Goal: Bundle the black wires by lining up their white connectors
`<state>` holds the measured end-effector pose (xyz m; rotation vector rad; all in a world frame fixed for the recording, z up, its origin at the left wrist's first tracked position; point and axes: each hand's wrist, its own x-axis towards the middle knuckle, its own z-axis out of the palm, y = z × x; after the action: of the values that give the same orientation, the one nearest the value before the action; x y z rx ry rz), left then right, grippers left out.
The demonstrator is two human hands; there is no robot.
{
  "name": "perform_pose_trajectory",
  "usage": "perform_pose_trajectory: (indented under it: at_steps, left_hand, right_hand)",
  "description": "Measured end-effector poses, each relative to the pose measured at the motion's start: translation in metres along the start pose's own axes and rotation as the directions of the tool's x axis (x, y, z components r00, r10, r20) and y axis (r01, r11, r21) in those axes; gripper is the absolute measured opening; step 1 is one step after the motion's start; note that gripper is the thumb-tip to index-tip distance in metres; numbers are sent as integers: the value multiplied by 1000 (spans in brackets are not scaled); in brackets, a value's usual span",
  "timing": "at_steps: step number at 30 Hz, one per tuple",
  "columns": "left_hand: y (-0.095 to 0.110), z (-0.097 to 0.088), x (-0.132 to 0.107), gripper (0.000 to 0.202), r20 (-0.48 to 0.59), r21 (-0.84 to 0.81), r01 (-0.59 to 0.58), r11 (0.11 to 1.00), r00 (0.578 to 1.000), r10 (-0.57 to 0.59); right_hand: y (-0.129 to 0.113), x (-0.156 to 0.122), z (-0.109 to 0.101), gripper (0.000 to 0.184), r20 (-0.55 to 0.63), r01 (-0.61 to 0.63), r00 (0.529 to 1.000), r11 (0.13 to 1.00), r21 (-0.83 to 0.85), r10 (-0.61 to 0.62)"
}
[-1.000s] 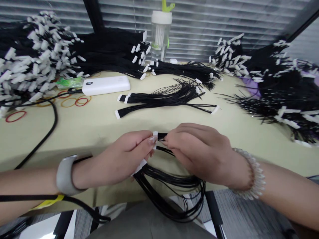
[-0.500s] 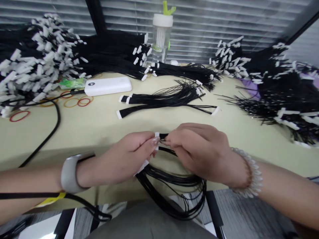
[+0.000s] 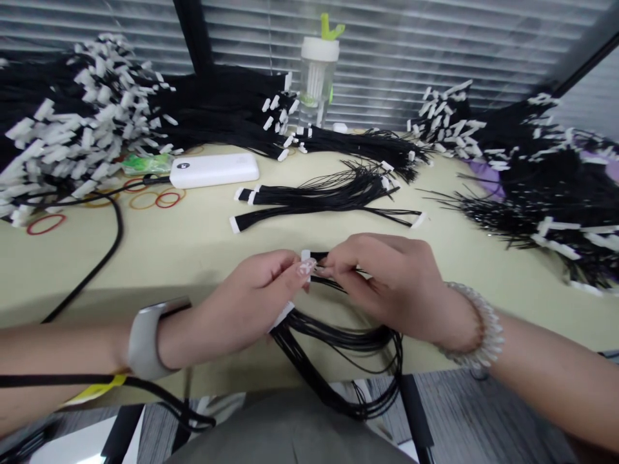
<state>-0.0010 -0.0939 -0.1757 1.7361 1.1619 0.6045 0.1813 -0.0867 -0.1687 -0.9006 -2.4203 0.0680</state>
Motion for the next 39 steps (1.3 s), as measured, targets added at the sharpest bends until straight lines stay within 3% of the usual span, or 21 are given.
perform_pose_trajectory:
  at_steps: [3, 6, 11, 14, 16, 18, 21, 27, 31, 33, 39]
  left_hand:
    - [1, 1, 0, 30, -34, 22, 54, 998, 998, -53]
    - [1, 1, -1, 29, -95, -2, 79, 997, 992, -79]
    - [-3, 3, 0, 30, -128, -121, 112, 986, 984, -127]
    - [-4, 4, 0, 29, -133, -118, 90, 989, 985, -105]
    - [-3, 4, -1, 30, -134, -98, 86, 991, 986, -99]
    - [-3, 4, -2, 31, -137, -81, 81, 993, 986, -92]
    - [-3, 4, -2, 31, -169, -39, 79, 996, 982, -85]
    - [-2, 3, -1, 31, -203, -93, 134, 987, 968, -150]
    - [-1, 2, -1, 30, -216, -96, 137, 986, 964, -155]
    - [-1, 2, -2, 30, -232, -71, 123, 990, 963, -136]
    - [-3, 3, -1, 28, -262, -19, 77, 997, 962, -80]
  right_hand:
    - [2, 2, -4, 1, -40, 22, 999, 1000, -11, -23]
    - [1, 2, -16, 19, -72, -50, 996, 994, -101, 43]
    - [-4, 0, -33, 15, 141, -170, 973, 982, -86, 181]
    - [1, 0, -34, 14, 147, -181, 972, 983, -11, 181]
    - [6, 1, -33, 16, 225, -153, 964, 988, 24, 144]
    - [11, 2, -32, 16, 330, -161, 934, 986, 51, 135]
    - [13, 2, -34, 14, 452, -267, 871, 957, 111, 190]
    - [-4, -3, -45, 29, 550, -447, 814, 808, 385, 188]
    - [-11, -8, -39, 34, 722, -543, 676, 763, 351, 149]
    - [-12, -8, -28, 38, 759, -525, 641, 788, 322, 117]
    - [-17, -1, 1, 32, 632, -358, 774, 838, 412, 20]
